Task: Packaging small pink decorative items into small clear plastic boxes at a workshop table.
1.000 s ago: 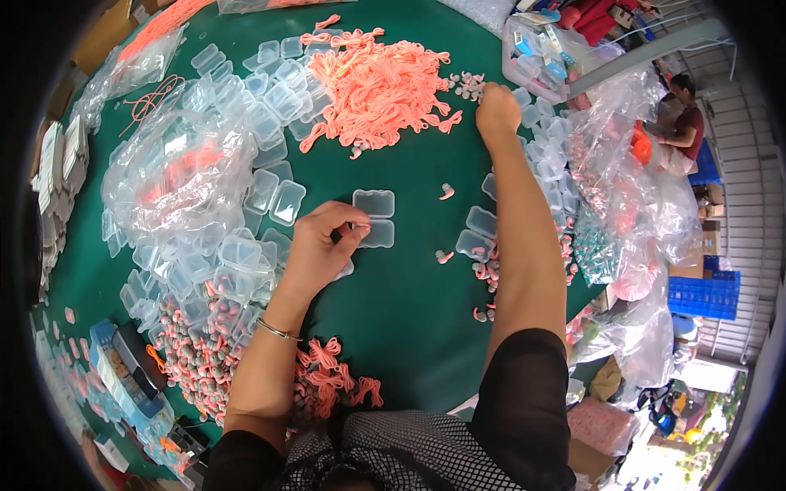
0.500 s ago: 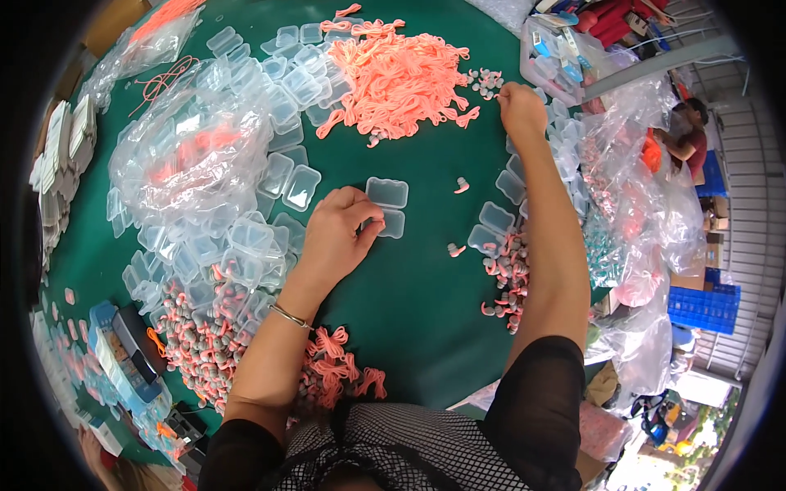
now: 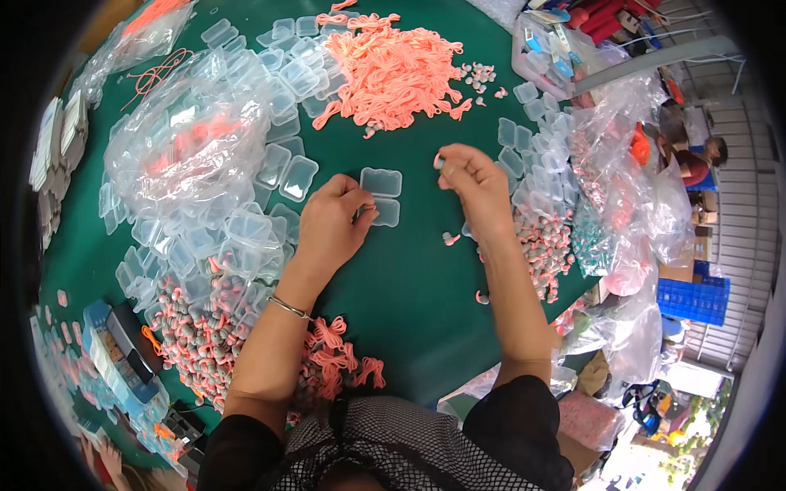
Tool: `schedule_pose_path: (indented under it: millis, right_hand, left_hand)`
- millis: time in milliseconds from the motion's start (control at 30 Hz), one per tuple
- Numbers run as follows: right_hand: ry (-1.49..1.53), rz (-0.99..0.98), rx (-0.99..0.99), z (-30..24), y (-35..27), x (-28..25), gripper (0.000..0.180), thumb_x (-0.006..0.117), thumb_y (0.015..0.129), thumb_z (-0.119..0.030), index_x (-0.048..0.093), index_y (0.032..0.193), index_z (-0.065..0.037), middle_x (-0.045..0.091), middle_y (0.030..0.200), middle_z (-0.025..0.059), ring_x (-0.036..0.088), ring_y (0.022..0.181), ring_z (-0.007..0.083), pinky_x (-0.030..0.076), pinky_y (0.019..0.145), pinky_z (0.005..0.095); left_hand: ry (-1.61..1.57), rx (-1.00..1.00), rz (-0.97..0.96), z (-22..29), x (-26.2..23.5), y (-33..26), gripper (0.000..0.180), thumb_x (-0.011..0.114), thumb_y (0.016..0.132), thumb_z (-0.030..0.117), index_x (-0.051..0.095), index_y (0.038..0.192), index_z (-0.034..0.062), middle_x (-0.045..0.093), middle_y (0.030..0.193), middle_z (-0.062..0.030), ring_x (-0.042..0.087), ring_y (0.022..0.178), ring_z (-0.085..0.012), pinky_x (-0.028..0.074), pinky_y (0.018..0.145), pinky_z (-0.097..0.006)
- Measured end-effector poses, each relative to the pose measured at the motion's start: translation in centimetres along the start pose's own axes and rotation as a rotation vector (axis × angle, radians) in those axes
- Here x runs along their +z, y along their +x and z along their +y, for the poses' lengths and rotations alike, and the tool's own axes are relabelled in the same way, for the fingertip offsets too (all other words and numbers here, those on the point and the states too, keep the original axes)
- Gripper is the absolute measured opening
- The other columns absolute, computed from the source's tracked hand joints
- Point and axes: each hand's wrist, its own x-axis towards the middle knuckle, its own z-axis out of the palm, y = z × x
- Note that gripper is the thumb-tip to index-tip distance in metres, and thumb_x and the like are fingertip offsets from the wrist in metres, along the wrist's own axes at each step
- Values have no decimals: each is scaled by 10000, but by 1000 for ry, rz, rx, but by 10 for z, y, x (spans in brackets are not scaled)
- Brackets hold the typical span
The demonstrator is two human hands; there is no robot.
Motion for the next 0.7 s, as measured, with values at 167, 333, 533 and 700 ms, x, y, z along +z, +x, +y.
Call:
schedule_pose_path:
  millis: [167, 333, 533, 700]
  right_hand:
    - [-358, -1, -78, 18, -32, 30, 173, 651, 867, 4, 665, 1035, -32, 671, 899, 27, 613, 717, 99, 483, 635, 232]
    - [-846, -18, -538, 39, -46, 52, 192, 688, 756, 63, 669, 920, -35, 643, 860, 83, 634, 723, 226, 507, 658, 316]
    - [-1099, -56, -777, 40, -46, 53, 188, 690, 734, 34, 668, 886, -73, 635, 852, 56, 617, 802, 251, 453, 730, 380]
    - [-1017, -90, -668, 33, -48, 48, 190, 681, 743, 17, 662, 908, -75, 634, 844, 50, 610, 804, 261, 443, 743, 383]
  left_hand:
    - [24, -23, -27, 3, -5, 0, 159, 767, 700, 76, 671, 824, 45, 595, 858, -78, 621, 772, -285, 502, 678, -397]
    - [30, -21, -35, 4, -6, 1, 172, 764, 689, 80, 677, 835, 50, 598, 859, -76, 620, 787, -289, 507, 704, -392]
    - [43, -30, -78, 8, -9, 2, 199, 768, 641, 103, 694, 822, 59, 602, 882, -59, 612, 858, -256, 475, 737, -393]
    - [45, 19, -115, 6, -12, 2, 299, 811, 615, 138, 686, 880, 76, 605, 913, -60, 613, 843, -280, 498, 732, -395]
